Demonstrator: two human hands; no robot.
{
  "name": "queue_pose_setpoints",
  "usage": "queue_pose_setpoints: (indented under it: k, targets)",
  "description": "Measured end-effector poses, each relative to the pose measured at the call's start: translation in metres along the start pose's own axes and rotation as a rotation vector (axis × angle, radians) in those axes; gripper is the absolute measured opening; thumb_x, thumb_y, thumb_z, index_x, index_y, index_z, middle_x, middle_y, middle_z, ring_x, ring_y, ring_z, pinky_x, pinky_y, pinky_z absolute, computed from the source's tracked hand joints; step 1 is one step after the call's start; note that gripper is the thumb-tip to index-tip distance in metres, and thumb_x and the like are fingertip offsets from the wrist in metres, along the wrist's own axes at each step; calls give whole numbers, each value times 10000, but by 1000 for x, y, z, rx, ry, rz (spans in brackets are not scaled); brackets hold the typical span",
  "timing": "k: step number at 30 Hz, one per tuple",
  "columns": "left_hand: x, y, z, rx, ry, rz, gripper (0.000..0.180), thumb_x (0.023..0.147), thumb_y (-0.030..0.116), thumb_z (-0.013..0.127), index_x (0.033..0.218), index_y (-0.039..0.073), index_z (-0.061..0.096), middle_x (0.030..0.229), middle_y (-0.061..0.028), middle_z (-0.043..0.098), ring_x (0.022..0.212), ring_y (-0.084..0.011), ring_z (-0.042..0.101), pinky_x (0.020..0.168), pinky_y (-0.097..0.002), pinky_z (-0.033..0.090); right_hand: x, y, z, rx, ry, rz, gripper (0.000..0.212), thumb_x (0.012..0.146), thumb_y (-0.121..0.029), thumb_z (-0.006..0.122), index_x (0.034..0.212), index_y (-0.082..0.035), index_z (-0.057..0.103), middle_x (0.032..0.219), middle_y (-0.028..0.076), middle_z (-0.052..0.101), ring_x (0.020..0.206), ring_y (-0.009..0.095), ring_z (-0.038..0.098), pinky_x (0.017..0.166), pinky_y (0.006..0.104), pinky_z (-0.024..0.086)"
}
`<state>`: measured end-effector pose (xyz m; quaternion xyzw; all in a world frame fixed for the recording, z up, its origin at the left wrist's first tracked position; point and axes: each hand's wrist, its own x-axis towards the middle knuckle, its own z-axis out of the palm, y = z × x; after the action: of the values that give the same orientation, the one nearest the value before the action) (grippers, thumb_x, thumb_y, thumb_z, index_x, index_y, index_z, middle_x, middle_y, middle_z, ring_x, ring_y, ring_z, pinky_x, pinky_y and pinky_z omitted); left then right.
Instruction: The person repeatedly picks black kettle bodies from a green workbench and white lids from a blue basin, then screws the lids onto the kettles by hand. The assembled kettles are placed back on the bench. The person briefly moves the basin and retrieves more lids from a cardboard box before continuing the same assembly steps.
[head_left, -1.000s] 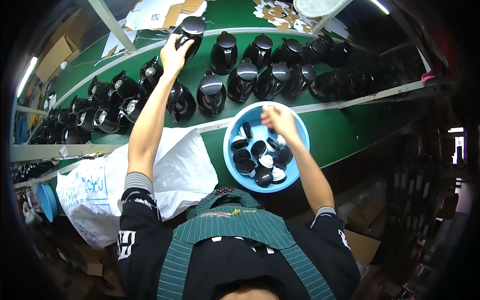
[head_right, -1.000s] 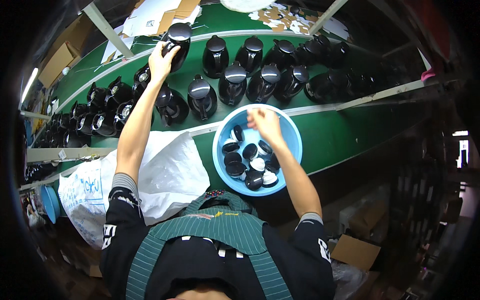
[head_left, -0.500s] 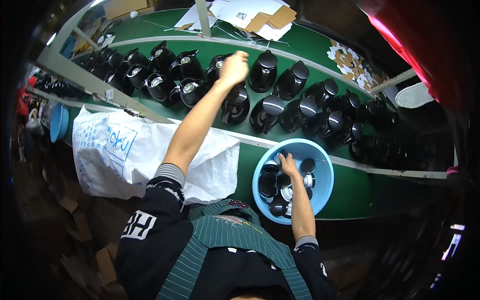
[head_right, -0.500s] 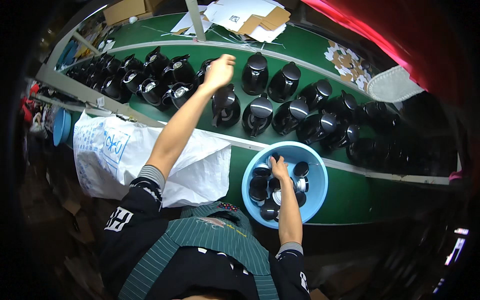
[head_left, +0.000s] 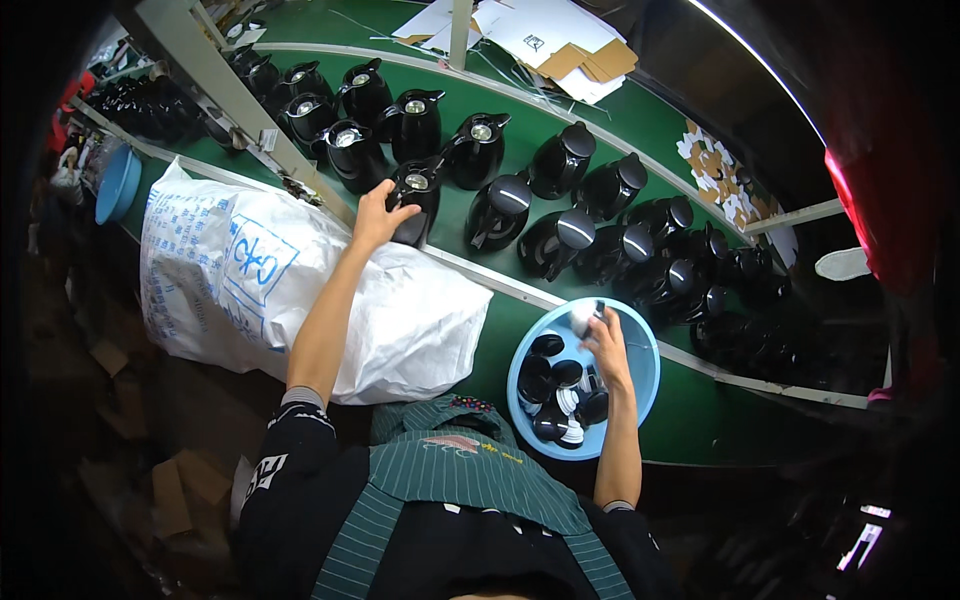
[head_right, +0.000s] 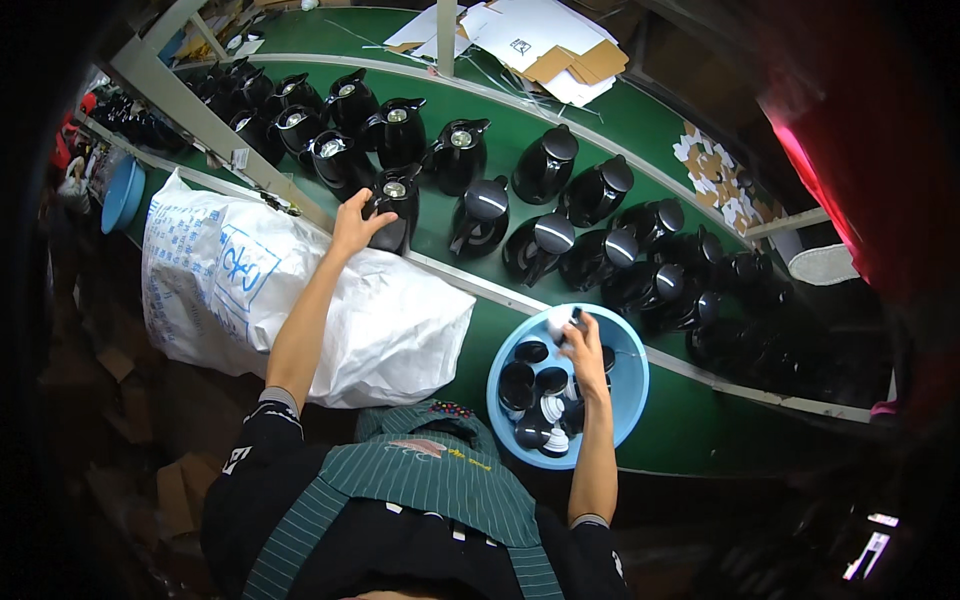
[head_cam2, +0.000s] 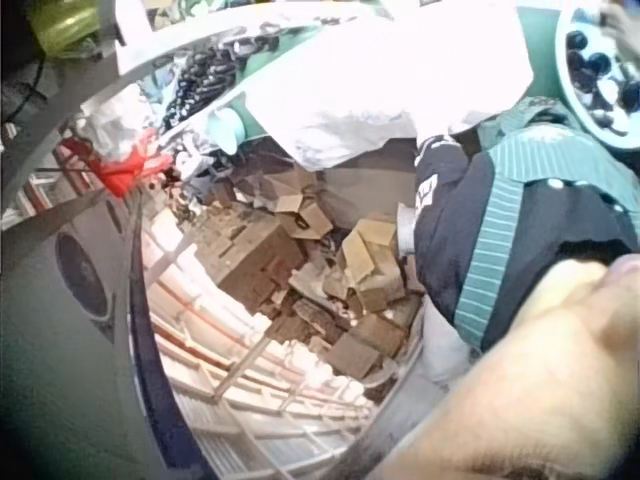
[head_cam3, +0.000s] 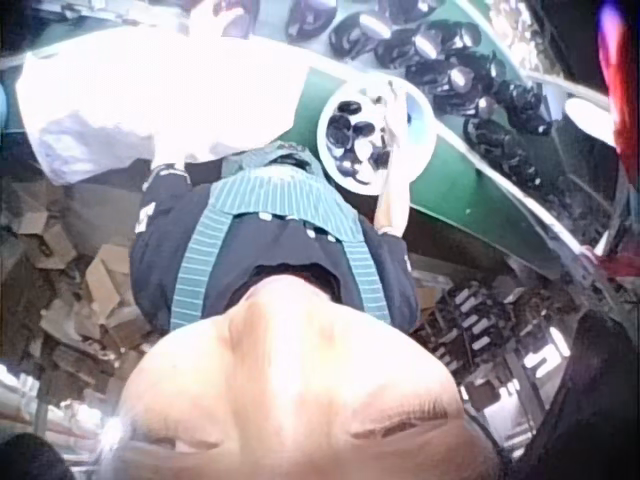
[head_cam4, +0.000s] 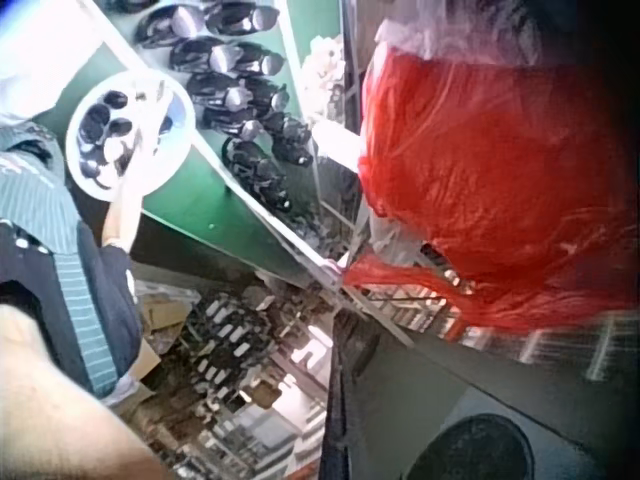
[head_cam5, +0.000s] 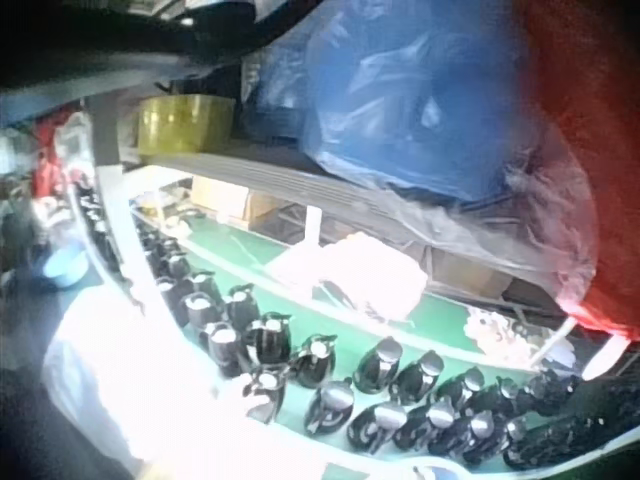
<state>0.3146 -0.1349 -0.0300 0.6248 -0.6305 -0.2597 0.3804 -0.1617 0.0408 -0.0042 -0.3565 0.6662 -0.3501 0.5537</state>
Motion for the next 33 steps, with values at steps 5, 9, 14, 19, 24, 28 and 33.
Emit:
queue_pose_setpoints:
  k: [5,9,14,19,24,28,33]
  targets:
    - [-40,79,-9,102,-90,267,306,842,162,828,1033,64,610,867,-162,708,832,-398,693,682,-444,521,17,-131,123,-57,-155,-556,866,803,-182,939,1532,-90,481,1442,206,563,1288,304,627,1044,407,547]
    - [-54,109,-31,209,-98,387,274,839,115,802,1027,106,603,811,-142,707,781,-385,707,632,-458,526,47,-180,186,-500,-201,-936,870,695,-163,972,1459,-83,562,1373,169,596,1200,305,672,992,396,586]
    - [-57,113,-55,217,-157,381,291,827,123,795,1038,103,597,778,-149,698,763,-394,701,637,-486,518,31,-186,197,-819,-243,-1231,870,662,-58,913,1453,-92,550,1417,198,552,1227,374,633,1011,428,580]
    - [-44,114,-79,158,-319,424,294,826,186,798,1024,102,598,791,-166,705,796,-402,704,680,-504,524,33,-192,189,-1064,-307,-1603,623,838,-92,755,1442,-92,599,1471,204,550,1373,385,559,1087,430,552]
    - [-9,117,-93,46,-614,466,304,753,128,797,976,41,609,846,-162,686,818,-407,668,689,-449,498,33,-196,183,-1222,-387,-1796,558,875,-74,688,1429,-126,636,1484,187,547,1406,384,538,1140,430,533]
    - [8,123,-106,19,-785,337,325,712,117,811,951,27,609,842,-159,672,807,-382,656,721,-418,504,31,-199,189,-1212,-428,-1804,541,892,-77,672,1427,-151,644,1494,177,535,1416,373,529,1126,433,547]
    - [-3,128,-101,47,-599,433,365,713,142,827,1033,55,674,941,-150,734,917,-379,708,774,-434,540,29,-198,183,-932,-339,-1675,562,857,-31,720,1398,-167,660,1478,172,559,1364,396,578,1033,445,603]
